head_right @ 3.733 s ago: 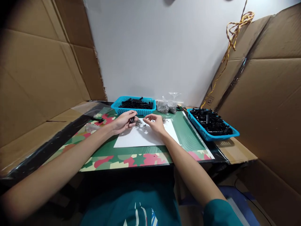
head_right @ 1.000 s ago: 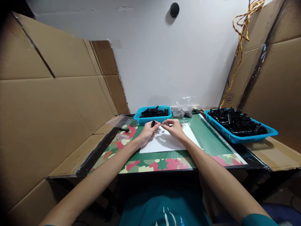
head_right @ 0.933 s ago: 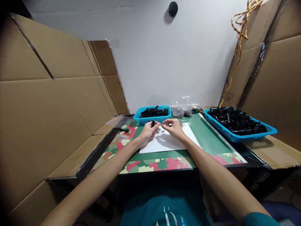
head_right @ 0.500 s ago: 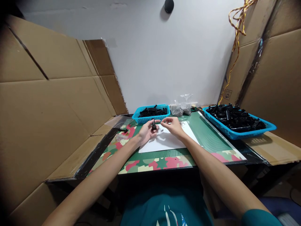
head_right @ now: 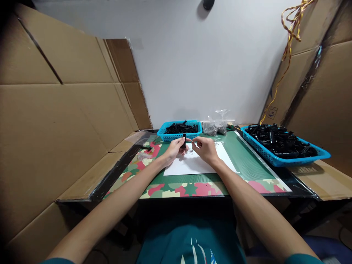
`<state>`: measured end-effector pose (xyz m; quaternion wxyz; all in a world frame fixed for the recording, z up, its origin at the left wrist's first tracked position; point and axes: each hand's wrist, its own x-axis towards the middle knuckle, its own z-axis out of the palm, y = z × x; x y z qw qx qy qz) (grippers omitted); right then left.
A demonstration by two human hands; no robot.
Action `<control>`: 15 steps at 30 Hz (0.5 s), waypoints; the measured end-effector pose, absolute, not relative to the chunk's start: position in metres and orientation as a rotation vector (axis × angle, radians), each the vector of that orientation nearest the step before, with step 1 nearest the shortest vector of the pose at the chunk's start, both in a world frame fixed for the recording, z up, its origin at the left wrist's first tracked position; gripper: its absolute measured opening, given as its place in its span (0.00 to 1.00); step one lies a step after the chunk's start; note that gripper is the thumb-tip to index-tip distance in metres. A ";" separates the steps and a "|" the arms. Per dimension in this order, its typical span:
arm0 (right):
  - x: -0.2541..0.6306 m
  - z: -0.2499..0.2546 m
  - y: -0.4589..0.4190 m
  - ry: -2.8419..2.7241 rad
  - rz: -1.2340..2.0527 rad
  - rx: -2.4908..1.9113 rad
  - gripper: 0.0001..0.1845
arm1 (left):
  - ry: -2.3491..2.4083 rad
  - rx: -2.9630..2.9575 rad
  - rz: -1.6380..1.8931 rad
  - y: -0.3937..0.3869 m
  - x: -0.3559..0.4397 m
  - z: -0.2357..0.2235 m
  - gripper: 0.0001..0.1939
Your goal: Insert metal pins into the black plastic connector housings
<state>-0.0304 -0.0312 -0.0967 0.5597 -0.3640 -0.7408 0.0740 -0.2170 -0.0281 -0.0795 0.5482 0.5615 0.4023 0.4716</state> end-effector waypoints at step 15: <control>-0.032 -0.106 -0.035 -1.993 0.013 -0.796 0.09 | 0.937 1.723 1.121 -0.025 -0.217 -0.095 0.32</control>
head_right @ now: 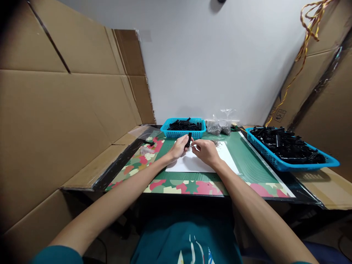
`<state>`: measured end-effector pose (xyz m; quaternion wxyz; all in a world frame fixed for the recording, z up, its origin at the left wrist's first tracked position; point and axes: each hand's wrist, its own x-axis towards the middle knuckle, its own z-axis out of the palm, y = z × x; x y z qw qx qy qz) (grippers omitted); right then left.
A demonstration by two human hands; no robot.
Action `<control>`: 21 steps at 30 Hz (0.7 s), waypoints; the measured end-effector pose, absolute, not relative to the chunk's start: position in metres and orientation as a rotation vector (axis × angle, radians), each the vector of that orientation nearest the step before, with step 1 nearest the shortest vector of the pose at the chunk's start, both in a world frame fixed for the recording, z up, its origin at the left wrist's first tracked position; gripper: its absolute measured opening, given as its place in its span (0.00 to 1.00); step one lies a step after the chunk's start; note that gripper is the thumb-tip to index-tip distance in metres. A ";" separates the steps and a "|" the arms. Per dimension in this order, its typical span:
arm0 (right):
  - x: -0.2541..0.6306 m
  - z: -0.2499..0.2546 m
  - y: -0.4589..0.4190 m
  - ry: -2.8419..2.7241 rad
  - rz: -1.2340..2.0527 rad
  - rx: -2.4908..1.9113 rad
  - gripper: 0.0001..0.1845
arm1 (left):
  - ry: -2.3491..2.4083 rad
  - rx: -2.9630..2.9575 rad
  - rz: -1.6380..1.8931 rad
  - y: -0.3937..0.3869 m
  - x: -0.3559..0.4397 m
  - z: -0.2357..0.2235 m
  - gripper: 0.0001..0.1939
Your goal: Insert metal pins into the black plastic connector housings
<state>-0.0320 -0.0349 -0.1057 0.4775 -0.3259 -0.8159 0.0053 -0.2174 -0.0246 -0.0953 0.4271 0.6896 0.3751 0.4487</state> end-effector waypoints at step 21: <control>-0.032 -0.106 -0.037 -2.050 0.067 -0.788 0.09 | 1.028 1.968 1.116 -0.037 -0.216 -0.092 0.23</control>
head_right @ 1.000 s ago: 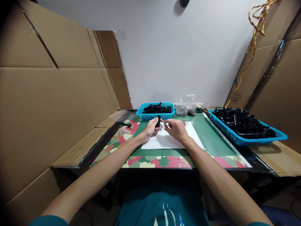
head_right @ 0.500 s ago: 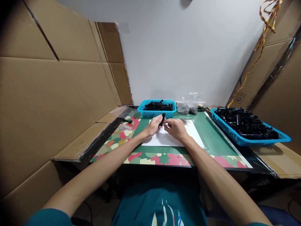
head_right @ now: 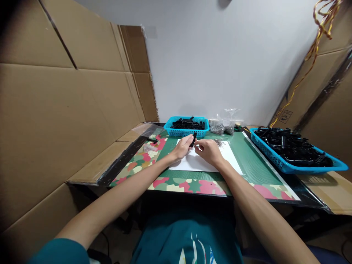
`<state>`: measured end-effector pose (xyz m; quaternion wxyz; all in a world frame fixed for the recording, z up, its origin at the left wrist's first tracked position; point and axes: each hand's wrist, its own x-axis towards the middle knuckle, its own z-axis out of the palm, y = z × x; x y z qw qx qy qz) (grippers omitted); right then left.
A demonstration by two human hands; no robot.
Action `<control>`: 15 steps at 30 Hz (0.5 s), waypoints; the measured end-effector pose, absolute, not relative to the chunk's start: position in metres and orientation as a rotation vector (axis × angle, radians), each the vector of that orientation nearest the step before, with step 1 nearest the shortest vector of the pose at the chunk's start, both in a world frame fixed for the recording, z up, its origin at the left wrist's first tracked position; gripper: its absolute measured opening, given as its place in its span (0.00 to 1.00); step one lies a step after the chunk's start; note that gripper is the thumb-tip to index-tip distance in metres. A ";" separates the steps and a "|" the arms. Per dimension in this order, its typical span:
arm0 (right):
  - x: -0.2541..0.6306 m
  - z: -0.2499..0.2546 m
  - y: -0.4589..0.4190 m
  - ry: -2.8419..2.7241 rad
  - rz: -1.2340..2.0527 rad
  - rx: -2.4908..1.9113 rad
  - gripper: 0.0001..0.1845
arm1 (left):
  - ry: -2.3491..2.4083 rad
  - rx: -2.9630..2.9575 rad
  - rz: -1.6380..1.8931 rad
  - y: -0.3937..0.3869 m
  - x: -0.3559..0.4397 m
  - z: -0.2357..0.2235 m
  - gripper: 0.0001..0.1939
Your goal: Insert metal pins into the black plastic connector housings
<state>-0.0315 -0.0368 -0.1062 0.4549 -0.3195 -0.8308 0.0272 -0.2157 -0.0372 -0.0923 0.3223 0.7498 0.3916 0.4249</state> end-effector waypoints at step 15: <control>-0.028 -0.105 -0.040 -2.112 0.133 -0.773 0.15 | 1.012 2.062 1.042 -0.037 -0.219 -0.096 0.25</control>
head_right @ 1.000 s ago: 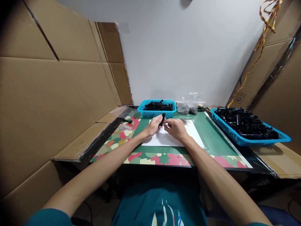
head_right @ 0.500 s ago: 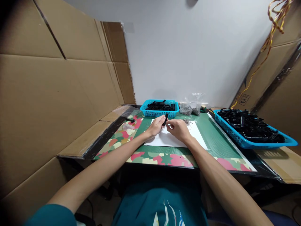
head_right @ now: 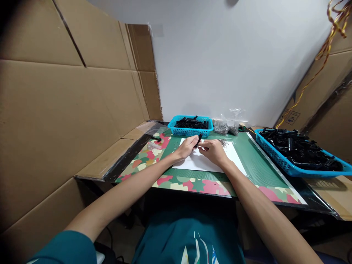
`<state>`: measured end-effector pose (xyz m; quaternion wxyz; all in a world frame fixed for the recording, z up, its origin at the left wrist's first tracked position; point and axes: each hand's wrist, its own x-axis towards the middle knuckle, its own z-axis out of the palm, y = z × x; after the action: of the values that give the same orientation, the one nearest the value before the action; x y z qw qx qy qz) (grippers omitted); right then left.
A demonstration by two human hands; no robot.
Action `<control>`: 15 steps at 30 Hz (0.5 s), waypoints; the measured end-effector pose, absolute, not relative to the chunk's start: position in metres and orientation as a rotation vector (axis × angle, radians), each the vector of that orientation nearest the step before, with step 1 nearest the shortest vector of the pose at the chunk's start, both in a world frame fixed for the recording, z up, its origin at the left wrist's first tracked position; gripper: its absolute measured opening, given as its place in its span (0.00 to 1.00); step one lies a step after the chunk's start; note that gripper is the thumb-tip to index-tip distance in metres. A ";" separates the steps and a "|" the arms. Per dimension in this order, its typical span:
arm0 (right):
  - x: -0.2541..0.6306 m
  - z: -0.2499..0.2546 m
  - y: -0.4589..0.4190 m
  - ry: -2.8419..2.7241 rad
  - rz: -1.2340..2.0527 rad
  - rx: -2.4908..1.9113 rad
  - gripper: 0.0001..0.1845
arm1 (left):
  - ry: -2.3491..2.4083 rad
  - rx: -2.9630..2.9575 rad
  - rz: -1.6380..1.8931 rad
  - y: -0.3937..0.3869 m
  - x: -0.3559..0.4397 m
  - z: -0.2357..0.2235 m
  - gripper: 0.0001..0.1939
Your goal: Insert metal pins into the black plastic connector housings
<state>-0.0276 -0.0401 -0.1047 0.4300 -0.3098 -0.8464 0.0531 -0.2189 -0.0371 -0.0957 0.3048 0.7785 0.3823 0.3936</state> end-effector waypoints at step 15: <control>-0.027 -0.103 -0.040 -2.049 0.202 -0.845 0.13 | 0.885 1.500 0.940 -0.027 -0.221 -0.096 0.30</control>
<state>-0.0272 -0.0404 -0.1026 0.4421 -0.3405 -0.8258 0.0815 -0.2206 -0.0266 -0.0956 0.5493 0.6334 0.3736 0.3969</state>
